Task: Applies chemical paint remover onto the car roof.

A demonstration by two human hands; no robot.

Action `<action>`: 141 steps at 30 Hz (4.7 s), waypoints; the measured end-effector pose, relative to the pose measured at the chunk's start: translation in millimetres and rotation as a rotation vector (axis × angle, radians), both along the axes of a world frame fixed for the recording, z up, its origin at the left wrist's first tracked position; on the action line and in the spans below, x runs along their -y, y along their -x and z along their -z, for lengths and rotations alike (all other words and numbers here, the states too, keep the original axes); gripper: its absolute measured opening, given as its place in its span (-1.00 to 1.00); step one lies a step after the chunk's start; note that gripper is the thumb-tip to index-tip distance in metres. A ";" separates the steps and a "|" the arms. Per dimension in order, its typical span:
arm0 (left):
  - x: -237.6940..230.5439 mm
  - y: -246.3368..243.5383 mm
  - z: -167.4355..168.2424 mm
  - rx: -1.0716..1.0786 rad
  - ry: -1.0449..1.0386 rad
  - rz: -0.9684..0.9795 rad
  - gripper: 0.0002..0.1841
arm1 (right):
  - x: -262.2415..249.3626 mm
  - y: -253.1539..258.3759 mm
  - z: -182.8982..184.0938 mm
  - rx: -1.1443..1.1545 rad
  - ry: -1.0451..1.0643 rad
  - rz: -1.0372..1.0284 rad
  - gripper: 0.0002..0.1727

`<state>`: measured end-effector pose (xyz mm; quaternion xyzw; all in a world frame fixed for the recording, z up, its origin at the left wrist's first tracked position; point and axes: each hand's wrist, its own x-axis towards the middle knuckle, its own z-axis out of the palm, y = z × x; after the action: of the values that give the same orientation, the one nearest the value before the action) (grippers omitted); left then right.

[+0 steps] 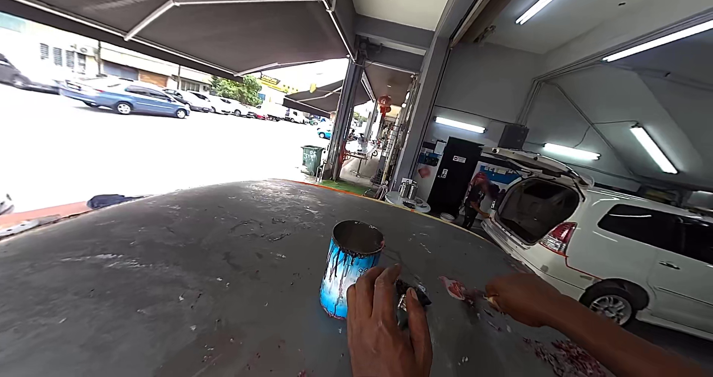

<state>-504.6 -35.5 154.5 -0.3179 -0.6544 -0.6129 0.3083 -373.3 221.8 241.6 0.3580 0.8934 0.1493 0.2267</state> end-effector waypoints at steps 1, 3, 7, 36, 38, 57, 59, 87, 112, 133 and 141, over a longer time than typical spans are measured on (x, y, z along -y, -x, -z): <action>-0.2 -2.1 0.1 -0.004 0.010 0.015 -0.63 | -1.4 2.5 0.4 -0.004 -0.004 0.000 -0.70; 0.9 -3.4 -1.4 0.000 0.015 0.035 -0.63 | 0.6 4.4 -3.8 0.022 -0.020 -0.023 -0.72; 2.7 0.4 -4.3 0.021 -0.009 0.016 -0.64 | 6.0 -2.2 -9.2 0.053 -0.029 -0.034 -0.70; 1.3 -7.6 0.7 -0.024 0.002 0.040 -0.65 | -1.5 11.6 -0.4 0.029 -0.030 -0.043 -0.71; 1.9 -7.6 -1.6 -0.023 0.000 0.041 -0.65 | 0.6 10.3 -9.8 0.066 -0.041 -0.077 -0.72; 1.9 -10.0 -2.3 -0.001 -0.017 0.049 -0.65 | -1.6 -3.8 -5.7 0.028 0.039 -0.061 -0.70; 1.9 -9.1 -3.6 0.012 -0.026 0.046 -0.65 | 4.5 -17.3 -10.3 0.007 0.099 -0.049 -0.64; -1.1 -8.0 1.5 0.014 -0.039 0.044 -0.63 | 29.2 10.3 10.6 -0.215 0.223 -0.070 -0.59; 0.3 -12.9 -1.9 0.040 -0.014 0.084 -0.64 | 18.1 11.6 -0.6 -0.155 0.244 -0.075 -0.62; 2.4 -15.7 -0.7 0.039 -0.007 0.111 -0.64 | 0.2 14.9 4.2 -0.208 0.265 -0.060 -0.61; -1.0 -12.4 0.2 0.032 -0.036 0.064 -0.64 | 9.5 8.9 -8.3 -0.186 0.300 -0.055 -0.61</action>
<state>-492.2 -34.5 154.2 -0.3233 -0.6377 -0.6389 0.2839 -382.2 212.3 249.9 0.3077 0.9323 -0.0134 0.1896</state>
